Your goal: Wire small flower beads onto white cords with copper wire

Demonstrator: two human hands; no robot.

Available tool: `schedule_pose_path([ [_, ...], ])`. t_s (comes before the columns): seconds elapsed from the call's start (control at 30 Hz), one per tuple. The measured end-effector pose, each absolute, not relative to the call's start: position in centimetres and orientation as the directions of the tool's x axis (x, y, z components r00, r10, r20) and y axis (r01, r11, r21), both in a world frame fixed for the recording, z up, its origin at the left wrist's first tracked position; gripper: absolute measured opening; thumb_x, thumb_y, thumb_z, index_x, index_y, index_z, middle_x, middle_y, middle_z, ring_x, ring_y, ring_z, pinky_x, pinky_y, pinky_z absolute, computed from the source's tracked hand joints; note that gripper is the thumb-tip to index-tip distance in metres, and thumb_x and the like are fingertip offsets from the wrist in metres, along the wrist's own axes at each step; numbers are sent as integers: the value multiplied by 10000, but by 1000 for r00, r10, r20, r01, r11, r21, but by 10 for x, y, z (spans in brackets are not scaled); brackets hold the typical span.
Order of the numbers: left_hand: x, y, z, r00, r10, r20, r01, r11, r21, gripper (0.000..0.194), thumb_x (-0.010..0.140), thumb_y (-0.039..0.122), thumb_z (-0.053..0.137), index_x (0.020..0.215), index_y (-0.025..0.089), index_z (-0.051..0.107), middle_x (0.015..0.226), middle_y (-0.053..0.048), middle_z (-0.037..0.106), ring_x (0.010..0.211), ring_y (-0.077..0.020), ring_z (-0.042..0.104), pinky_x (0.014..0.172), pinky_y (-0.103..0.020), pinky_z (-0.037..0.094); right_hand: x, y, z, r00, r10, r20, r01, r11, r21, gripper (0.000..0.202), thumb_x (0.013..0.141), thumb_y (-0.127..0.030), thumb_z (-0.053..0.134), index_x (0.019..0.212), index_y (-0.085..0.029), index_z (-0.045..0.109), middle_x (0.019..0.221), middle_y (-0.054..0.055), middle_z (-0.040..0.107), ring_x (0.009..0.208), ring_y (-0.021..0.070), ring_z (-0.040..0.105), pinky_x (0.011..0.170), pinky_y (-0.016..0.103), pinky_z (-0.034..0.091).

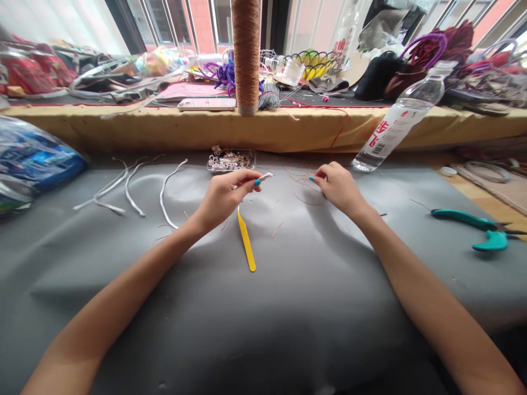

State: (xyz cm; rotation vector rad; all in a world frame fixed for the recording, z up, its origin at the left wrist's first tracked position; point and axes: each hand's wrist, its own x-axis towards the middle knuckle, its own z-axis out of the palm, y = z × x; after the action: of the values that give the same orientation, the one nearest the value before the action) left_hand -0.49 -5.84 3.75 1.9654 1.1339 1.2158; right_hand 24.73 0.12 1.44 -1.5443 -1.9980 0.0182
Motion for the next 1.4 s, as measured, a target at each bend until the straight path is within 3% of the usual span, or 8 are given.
schedule_pose_path([
  [0.13, -3, -57, 41, 250, 933, 258, 261, -321, 910, 169, 764, 246, 547, 877, 139, 613, 752, -32, 635, 686, -100, 551, 637, -228, 432, 229, -25, 44, 154, 730, 666, 468, 540, -700, 130, 849, -329, 427, 773, -225, 411, 617, -5, 511, 516, 116, 457, 524, 274, 363],
  [0.23, -2, -56, 41, 290, 947, 139, 212, -206, 955, 154, 747, 226, 559, 847, 120, 607, 738, -31, 634, 650, -85, 544, 646, -228, 438, 213, -48, 57, 254, 726, 639, 262, 584, -768, 172, 816, -385, 494, 788, -243, 400, 447, -73, 405, 348, 94, 342, 377, 250, 254],
  [0.37, 0, -56, 36, 375, 923, 82, 180, -160, 971, 174, 744, 236, 564, 862, 110, 587, 725, -31, 628, 611, -82, 543, 616, -231, 440, 188, -70, 46, -42, 898, 438, 325, 427, -844, 230, 780, -405, 542, 711, -220, 424, 415, -65, 443, 330, 83, 386, 351, 233, 259],
  [0.47, 4, -61, 33, 404, 908, 107, 156, -184, 971, 248, 759, 238, 552, 980, 126, 530, 680, -11, 616, 633, -103, 573, 612, -238, 446, 175, -79, 33, -171, 912, 372, 456, 408, -791, 257, 787, -410, 527, 678, -203, 420, 454, -56, 476, 374, 67, 405, 411, 224, 302],
  [0.7, 9, -68, 34, 448, 869, 209, 128, -294, 947, 255, 786, 226, 525, 1031, 156, 513, 704, -7, 600, 691, -113, 586, 657, -244, 461, 174, -78, 29, -189, 947, 259, 354, 312, -882, 276, 786, -412, 528, 659, -182, 443, 453, -51, 483, 400, 60, 422, 416, 206, 317],
  [0.87, 9, -67, 33, 441, 862, 250, 156, -348, 925, 190, 784, 247, 533, 950, 156, 530, 725, -17, 599, 699, -117, 576, 651, -244, 462, 176, -72, 27, -249, 958, 142, 168, 187, -968, 284, 746, -431, 570, 828, -165, 515, 500, -49, 516, 382, 58, 418, 373, 198, 327],
  [1.13, 9, -70, 34, 373, 893, 251, 247, -356, 901, 192, 812, 337, 490, 816, 148, 526, 680, -10, 586, 627, -96, 522, 562, -216, 391, 174, -73, 28, -291, 939, 184, 67, 212, -975, 176, 753, -313, 585, 789, -141, 578, 636, -11, 568, 499, 68, 507, 474, 212, 426],
  [1.4, 11, -67, 36, 362, 927, 97, 178, -171, 969, 165, 795, 299, 505, 791, 134, 511, 641, 13, 545, 577, -80, 495, 544, -210, 371, 174, -71, 28, -348, 924, 159, -20, 163, -986, 107, 743, -239, 595, 781, -139, 602, 649, -10, 598, 549, 72, 532, 523, 209, 448],
])
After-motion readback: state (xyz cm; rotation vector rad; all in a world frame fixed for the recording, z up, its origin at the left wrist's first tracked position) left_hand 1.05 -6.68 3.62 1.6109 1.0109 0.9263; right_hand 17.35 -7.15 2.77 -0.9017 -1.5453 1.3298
